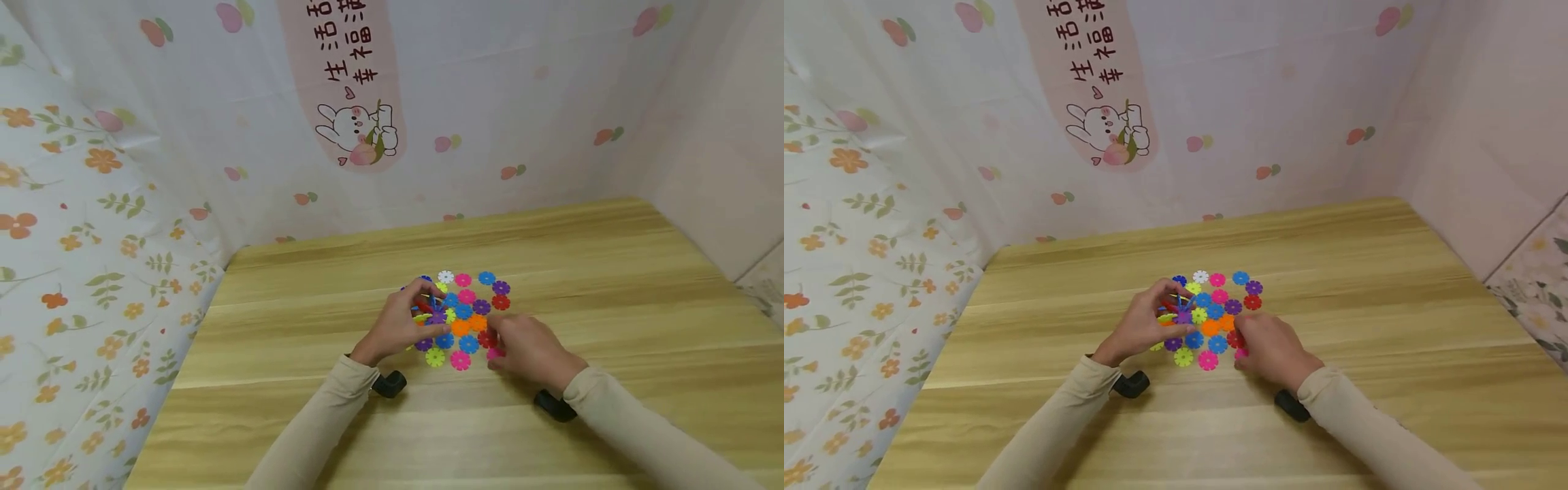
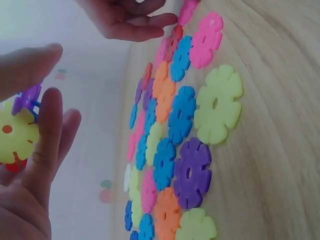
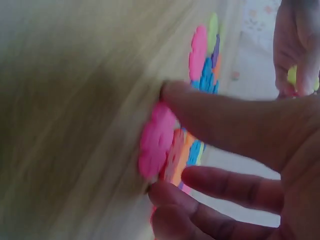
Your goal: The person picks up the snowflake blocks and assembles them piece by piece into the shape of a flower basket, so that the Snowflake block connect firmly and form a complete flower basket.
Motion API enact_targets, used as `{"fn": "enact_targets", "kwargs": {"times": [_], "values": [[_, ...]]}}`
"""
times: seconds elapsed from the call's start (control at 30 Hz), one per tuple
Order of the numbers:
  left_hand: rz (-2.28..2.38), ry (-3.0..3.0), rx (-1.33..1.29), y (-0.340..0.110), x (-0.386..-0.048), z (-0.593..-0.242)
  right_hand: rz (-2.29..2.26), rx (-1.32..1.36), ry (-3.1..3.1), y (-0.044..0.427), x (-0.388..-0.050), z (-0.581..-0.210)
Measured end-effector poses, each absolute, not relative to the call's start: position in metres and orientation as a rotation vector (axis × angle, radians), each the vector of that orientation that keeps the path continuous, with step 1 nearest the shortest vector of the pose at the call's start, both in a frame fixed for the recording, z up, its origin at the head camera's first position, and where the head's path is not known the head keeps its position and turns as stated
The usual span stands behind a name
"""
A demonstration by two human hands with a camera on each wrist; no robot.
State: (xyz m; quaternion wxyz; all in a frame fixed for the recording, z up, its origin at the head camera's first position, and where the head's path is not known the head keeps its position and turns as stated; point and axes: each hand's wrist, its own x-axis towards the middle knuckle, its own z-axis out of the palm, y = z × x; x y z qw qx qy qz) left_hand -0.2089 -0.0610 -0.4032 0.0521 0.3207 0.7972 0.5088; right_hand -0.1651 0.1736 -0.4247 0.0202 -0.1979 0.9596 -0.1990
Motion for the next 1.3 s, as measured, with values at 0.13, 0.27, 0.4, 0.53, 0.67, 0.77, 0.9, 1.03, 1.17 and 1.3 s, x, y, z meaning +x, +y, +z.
{"fn": "enact_targets", "kwargs": {"times": [0.13, 0.27, 0.4, 0.53, 0.67, 0.77, 0.9, 1.03, 1.17, 1.3], "values": [[1.529, 2.437, 1.018, -0.061, -0.216, -0.419, -0.618, -0.598, 2.984, 0.170, -0.163, -0.426], [1.525, 2.446, 1.104, -0.062, -0.218, -0.425, -0.645, -0.596, 2.954, 0.167, -0.165, -0.426], [1.533, 2.424, 1.125, -0.062, -0.219, -0.427, -0.705, -0.581, 2.901, 0.168, -0.168, -0.427], [1.519, 2.443, 1.100, -0.061, -0.218, -0.426, -0.798, -0.598, 2.832, 0.172, -0.171, -0.427], [1.527, 2.424, 1.074, -0.061, -0.218, -0.426, -0.863, -0.700, 2.795, 0.176, -0.173, -0.427], [1.544, 2.383, 1.066, -0.060, -0.218, -0.426, -0.937, -0.782, 2.757, 0.179, -0.177, -0.427], [1.537, 2.376, 1.068, -0.058, -0.218, -0.425, -1.088, -0.788, 2.689, 0.179, -0.183, -0.427], [1.523, 2.369, 1.052, -0.055, -0.215, -0.421, -1.226, -0.749, 2.665, 0.175, -0.186, -0.426], [1.498, 2.358, 1.036, -0.053, -0.211, -0.415, -1.366, -0.714, 2.683, 0.170, -0.186, -0.423], [1.470, 2.353, 1.030, -0.053, -0.211, -0.415, -1.479, -0.686, 2.713, 0.166, -0.186, -0.421]]}}
